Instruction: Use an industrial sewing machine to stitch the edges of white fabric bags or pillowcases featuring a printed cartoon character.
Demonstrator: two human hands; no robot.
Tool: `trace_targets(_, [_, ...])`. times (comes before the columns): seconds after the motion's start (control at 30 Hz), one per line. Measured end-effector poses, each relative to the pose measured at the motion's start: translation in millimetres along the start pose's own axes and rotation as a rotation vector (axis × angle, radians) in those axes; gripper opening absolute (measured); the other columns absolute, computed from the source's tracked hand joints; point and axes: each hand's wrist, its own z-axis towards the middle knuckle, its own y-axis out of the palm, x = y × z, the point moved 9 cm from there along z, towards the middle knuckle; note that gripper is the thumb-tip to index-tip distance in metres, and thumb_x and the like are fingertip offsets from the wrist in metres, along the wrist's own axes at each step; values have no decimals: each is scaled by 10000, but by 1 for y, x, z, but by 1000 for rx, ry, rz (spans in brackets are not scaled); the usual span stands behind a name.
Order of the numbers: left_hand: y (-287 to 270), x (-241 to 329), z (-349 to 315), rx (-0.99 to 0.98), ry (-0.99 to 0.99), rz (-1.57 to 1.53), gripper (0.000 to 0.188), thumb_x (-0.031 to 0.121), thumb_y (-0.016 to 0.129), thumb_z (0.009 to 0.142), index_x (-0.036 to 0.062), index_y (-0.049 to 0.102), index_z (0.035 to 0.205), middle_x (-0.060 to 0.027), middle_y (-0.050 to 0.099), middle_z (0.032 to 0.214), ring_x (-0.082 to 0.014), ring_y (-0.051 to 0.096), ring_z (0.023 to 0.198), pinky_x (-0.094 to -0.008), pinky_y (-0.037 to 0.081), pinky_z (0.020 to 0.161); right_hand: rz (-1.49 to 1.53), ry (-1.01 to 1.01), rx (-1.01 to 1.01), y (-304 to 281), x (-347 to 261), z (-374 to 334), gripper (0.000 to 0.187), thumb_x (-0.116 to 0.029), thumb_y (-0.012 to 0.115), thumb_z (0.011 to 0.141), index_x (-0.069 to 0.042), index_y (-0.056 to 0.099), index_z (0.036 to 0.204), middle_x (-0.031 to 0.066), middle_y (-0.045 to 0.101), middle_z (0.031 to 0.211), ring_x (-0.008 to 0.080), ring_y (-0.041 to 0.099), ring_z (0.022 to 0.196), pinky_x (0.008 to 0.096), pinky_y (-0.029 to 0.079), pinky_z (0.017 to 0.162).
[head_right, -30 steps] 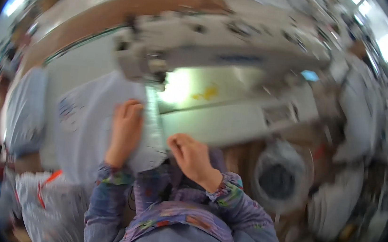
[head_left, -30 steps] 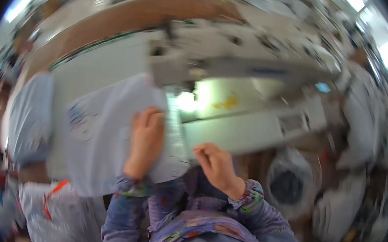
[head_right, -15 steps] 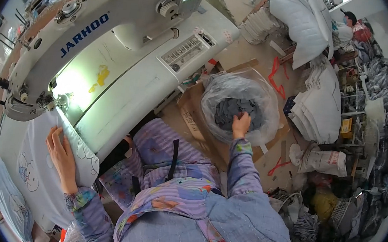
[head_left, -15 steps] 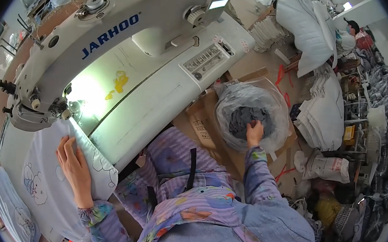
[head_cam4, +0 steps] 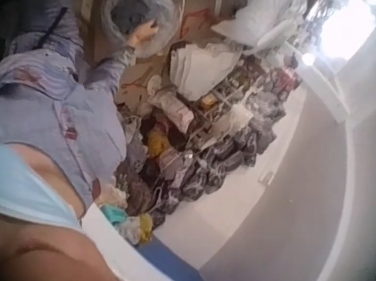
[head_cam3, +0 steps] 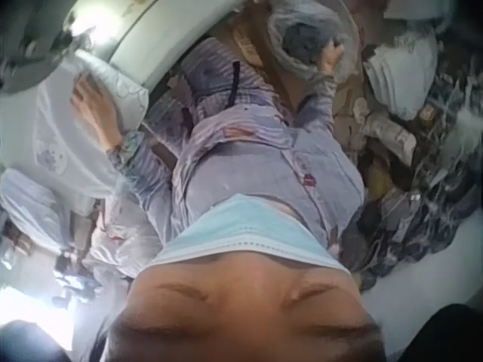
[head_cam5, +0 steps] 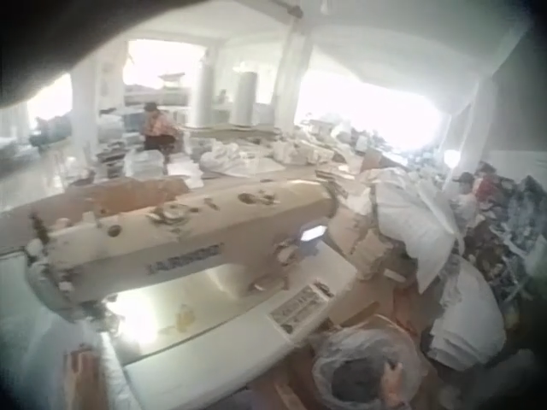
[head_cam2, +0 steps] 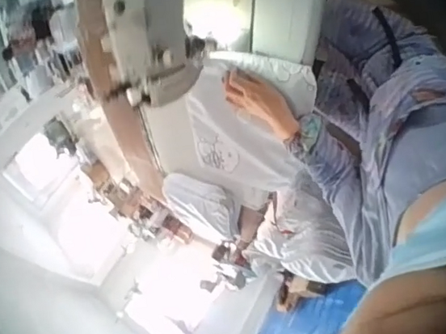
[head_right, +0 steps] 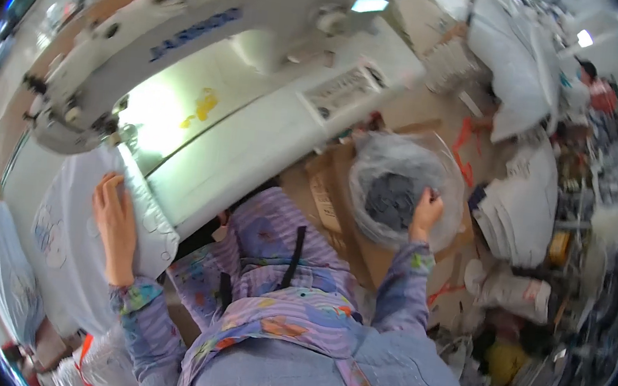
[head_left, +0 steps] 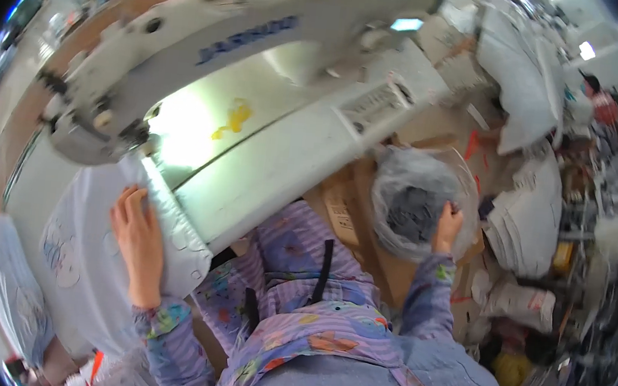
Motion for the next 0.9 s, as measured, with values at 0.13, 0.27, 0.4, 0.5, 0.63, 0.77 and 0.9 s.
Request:
trace_targets(0.13, [10, 13, 4, 2, -26, -46, 235, 45, 626, 940, 88, 613, 1170, -105, 619, 1316, -315, 545, 1318, -561, 347, 1163, 421, -42, -385, 60, -211, -82, 159, -140, 735, 946, 12, 693, 926, 4, 640, 775, 77, 544, 693, 280, 427, 613])
trace_targets(0.27, [4, 14, 3, 48, -42, -144, 245, 59, 641, 936, 82, 624, 1179, -109, 617, 1294, -330, 550, 1320, -595, 335, 1176, 367, -294, -1119, 161, -377, -230, 110, -126, 749, 933, -38, 701, 887, -42, 607, 734, 46, 507, 638, 239, 387, 558])
trace_targets(0.4, [-9, 3, -4, 110, -86, -220, 247, 38, 630, 940, 75, 622, 1184, -118, 616, 1288, -347, 572, 1260, -571, 361, 1167, 265, -713, -1350, 247, -456, -341, 176, -149, 766, 912, 13, 700, 888, 41, 659, 693, 88, 577, 623, 294, 442, 562])
trace_targets(0.5, [-11, 2, -5, 163, -106, -350, 254, 21, 629, 934, 69, 624, 1183, -118, 624, 1256, -356, 592, 1200, -533, 399, 1146, 173, -1102, -1221, 269, -478, -371, 220, -167, 784, 900, 19, 671, 868, 123, 662, 695, 144, 603, 607, 336, 466, 571])
trace_targets(0.63, [-16, 16, -1, 94, 33, -335, 223, 31, 666, 912, 57, 669, 1134, -106, 652, 1177, -346, 621, 1135, -483, 481, 1052, 189, -1120, -1146, 266, -478, -373, 239, -162, 798, 886, 22, 648, 865, 173, 652, 700, 197, 616, 597, 369, 477, 580])
trace_targets(0.77, [-18, 12, -3, 129, 24, -339, 233, 36, 705, 888, 40, 717, 1120, -105, 668, 1133, -335, 646, 1068, -429, 528, 914, 164, -817, -1236, 224, -449, -343, 171, -105, 764, 919, -5, 667, 1019, 98, 619, 651, 124, 600, 598, 328, 461, 559])
trace_targets(0.9, [-18, 15, 0, 118, 19, -347, 245, 68, 730, 886, 42, 738, 1129, -95, 665, 1133, -319, 651, 1058, -423, 533, 901, 129, -603, -1446, 186, -395, -350, 284, -74, 703, 977, -36, 638, 1251, 29, 621, 662, 60, 559, 568, 264, 430, 517])
